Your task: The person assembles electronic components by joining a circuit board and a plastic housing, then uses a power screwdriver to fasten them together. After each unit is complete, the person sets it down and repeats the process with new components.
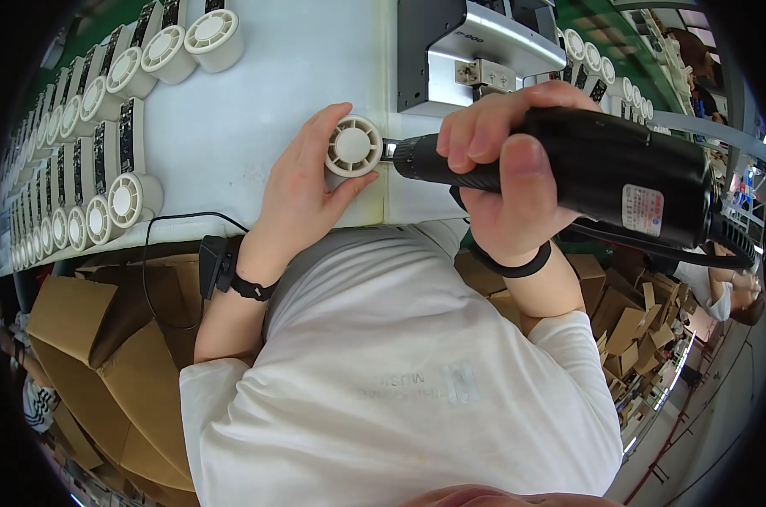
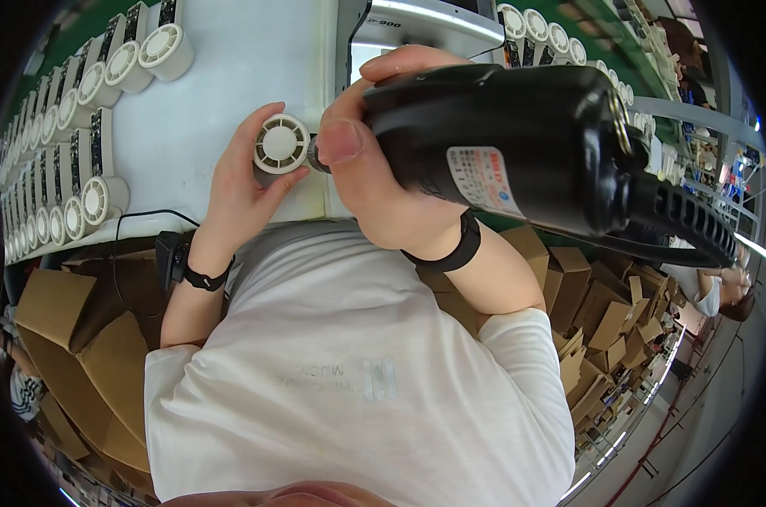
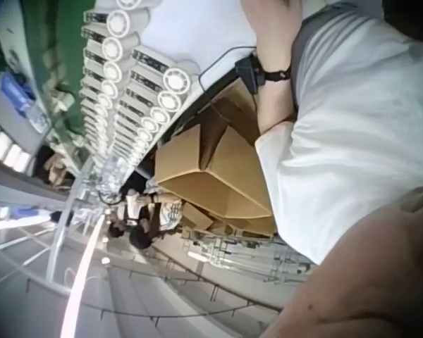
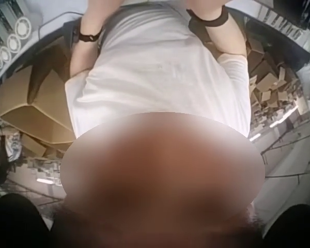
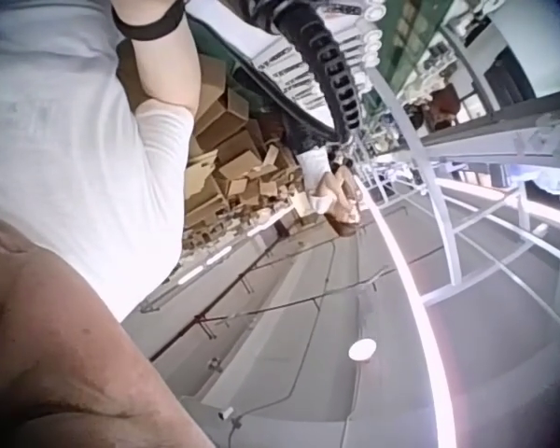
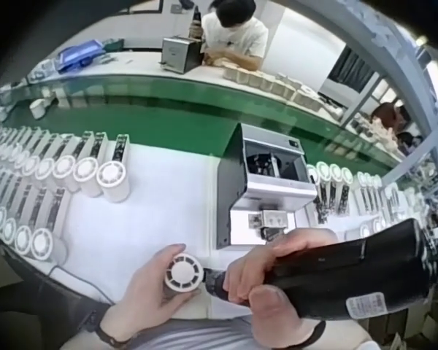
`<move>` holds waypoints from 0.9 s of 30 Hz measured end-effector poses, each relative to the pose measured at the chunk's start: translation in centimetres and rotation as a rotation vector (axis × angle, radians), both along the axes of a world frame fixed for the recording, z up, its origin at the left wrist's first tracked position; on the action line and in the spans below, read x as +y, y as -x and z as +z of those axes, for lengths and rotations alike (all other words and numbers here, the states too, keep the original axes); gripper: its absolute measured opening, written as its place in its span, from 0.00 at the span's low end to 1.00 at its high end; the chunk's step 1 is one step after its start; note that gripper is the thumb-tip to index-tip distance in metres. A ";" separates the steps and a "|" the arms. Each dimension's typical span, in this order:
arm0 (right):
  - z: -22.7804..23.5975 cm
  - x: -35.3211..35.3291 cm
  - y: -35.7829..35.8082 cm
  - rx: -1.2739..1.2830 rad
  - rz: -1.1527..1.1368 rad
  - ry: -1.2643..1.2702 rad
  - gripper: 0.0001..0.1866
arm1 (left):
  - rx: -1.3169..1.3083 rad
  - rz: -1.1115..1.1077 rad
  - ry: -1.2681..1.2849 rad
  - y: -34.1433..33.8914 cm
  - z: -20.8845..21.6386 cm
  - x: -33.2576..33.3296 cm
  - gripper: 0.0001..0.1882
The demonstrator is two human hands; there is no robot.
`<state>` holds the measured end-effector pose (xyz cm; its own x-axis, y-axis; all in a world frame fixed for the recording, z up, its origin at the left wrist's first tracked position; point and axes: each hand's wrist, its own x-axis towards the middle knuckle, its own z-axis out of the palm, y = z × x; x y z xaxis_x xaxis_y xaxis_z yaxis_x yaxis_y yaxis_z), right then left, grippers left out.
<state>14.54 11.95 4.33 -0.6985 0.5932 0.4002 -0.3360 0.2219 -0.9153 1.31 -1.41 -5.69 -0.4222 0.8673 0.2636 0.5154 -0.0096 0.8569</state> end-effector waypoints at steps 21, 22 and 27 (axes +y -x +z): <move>-1.5 -1.0 0.7 -0.025 0.041 -0.236 0.17 | 0.115 -0.012 -0.043 0.4 1.0 -0.4 0.37; -1.5 -1.1 0.8 -0.056 0.034 -0.264 0.17 | 0.102 -0.023 -0.035 0.3 1.0 -0.5 0.36; -0.8 -2.1 0.7 0.019 0.003 0.058 0.16 | 0.248 -0.017 -0.041 0.8 2.4 0.1 0.34</move>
